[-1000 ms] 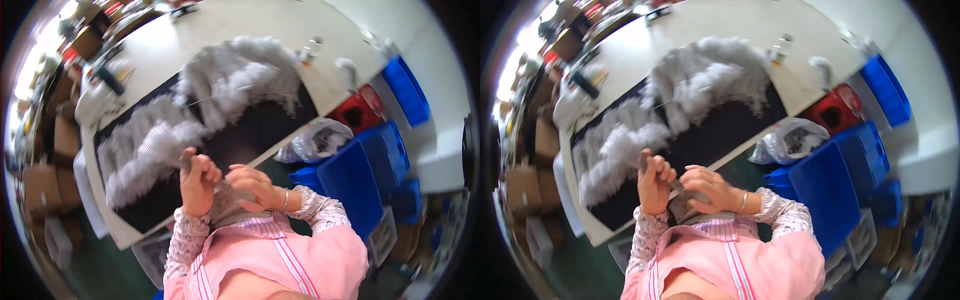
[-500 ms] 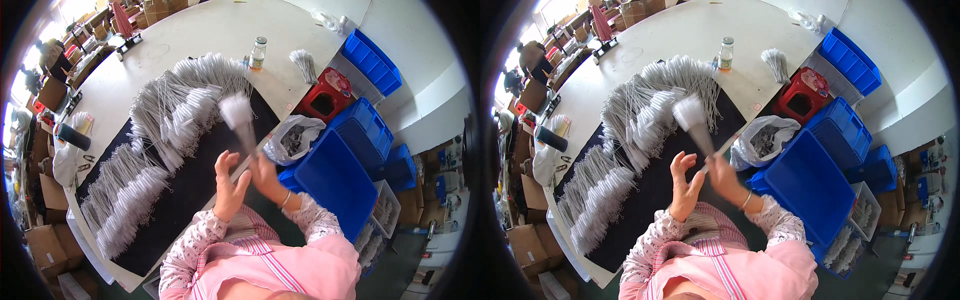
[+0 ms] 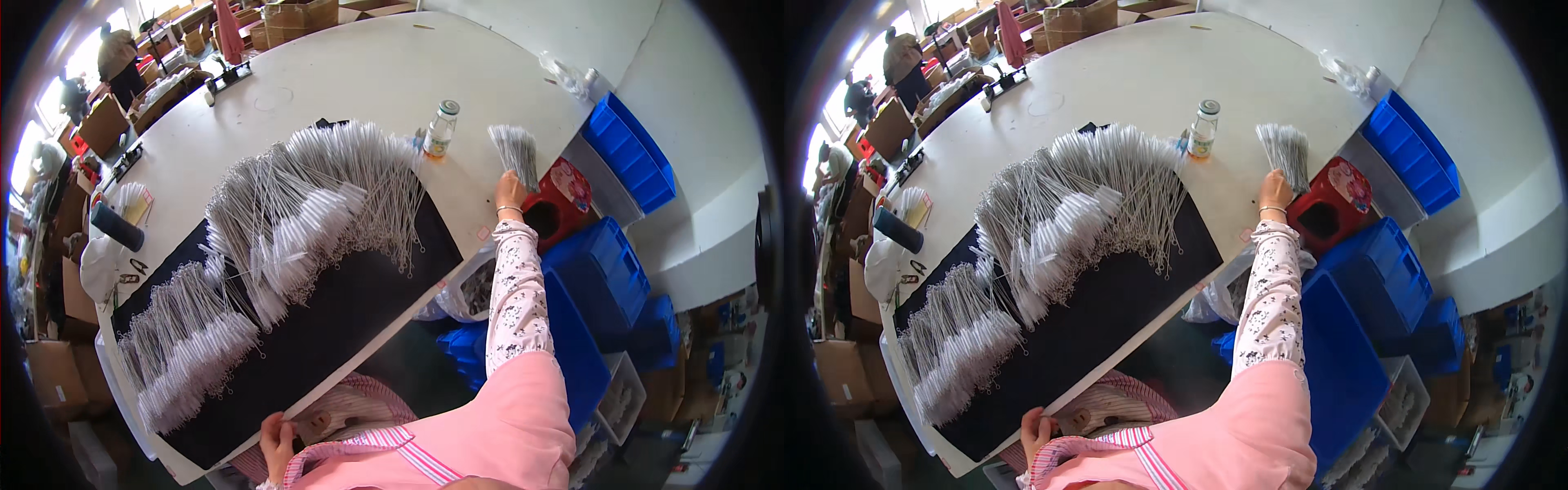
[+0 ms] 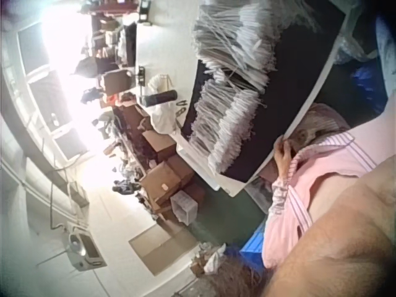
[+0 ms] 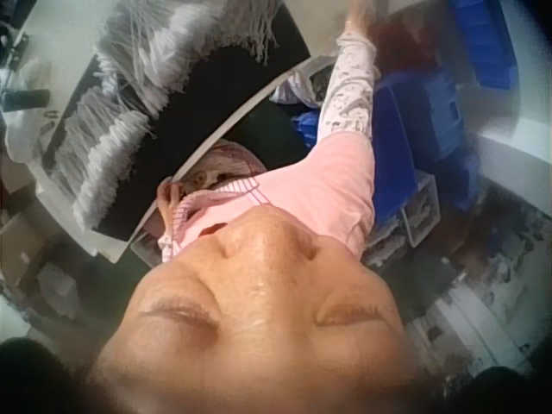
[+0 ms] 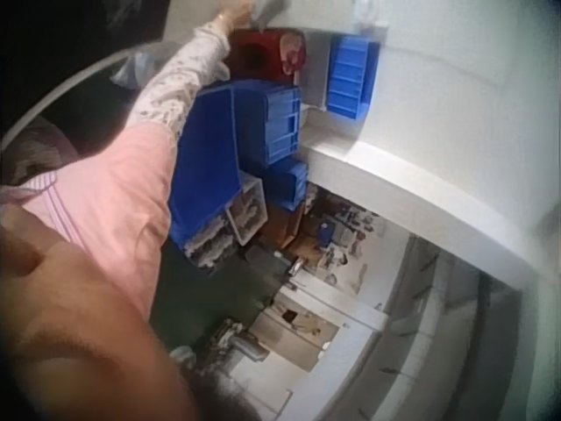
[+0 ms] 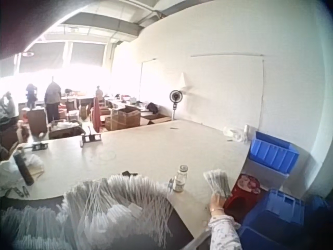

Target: The person gathers bundles of white wire brushes from a table, aligns them by hand, and places them into a clear plastic bin. The person repeats this process, occasionally picking up individual brushes to adjust the bundle before placing them in the bin.

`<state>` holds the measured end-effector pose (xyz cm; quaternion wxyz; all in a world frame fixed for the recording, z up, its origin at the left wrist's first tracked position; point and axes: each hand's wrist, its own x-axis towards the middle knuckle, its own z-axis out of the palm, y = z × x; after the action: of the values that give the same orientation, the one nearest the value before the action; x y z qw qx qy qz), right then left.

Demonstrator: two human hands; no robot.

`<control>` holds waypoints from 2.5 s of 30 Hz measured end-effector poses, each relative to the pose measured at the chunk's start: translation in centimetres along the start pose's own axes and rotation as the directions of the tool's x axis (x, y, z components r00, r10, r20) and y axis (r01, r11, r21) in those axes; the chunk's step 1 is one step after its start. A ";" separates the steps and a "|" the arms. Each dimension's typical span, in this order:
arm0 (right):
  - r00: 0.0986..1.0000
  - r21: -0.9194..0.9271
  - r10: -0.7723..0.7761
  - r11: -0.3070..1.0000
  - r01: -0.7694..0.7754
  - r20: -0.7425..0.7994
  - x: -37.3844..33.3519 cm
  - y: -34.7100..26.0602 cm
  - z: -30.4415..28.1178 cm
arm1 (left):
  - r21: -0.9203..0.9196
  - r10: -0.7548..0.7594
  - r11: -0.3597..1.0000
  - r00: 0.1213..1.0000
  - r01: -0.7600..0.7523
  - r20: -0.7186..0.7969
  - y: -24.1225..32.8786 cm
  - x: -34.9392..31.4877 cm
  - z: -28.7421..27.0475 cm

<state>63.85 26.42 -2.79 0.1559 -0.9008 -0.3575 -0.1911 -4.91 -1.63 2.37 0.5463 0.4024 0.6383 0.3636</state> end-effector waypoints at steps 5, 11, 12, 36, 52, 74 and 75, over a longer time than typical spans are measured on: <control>0.988 -0.232 -0.143 0.964 0.128 -0.049 0.9 -0.6 2.3 | 0.010 -0.166 0.986 0.984 0.167 -0.073 -3.6 -2.7 0.3; 0.946 -0.501 -0.303 0.805 0.317 0.112 0.0 3.9 2.4 | 0.198 0.018 0.980 0.999 -0.024 0.035 1.3 -1.2 1.7; 0.949 -0.477 -0.292 0.821 0.313 0.120 0.2 3.0 1.7 | 0.215 0.018 0.976 0.999 -0.026 0.039 1.8 -1.7 1.7; 0.093 0.526 -0.744 -0.372 0.765 -0.662 -32.7 -43.6 -34.4 | 0.228 0.305 0.952 0.656 -0.204 -0.690 4.1 11.2 -38.0; -0.473 0.439 -0.859 -0.509 0.741 -0.196 -51.5 -58.6 -32.0 | 0.576 -0.195 0.732 0.922 0.364 -0.335 11.3 16.6 -33.1; -0.481 0.612 -0.815 -0.568 0.549 -0.324 -54.4 -58.5 -30.3 | 0.315 -0.148 0.908 0.916 0.276 -0.374 9.0 18.7 -33.8; -0.468 0.617 -0.809 -0.579 0.534 -0.355 -54.4 -58.3 -30.2 | 0.323 -0.155 0.903 0.916 0.283 -0.370 8.6 19.2 -34.0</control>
<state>-20.73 22.63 7.33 0.1154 -0.0599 -0.9863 0.1019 -39.06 18.55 7.10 0.3817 0.3549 0.8203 0.2353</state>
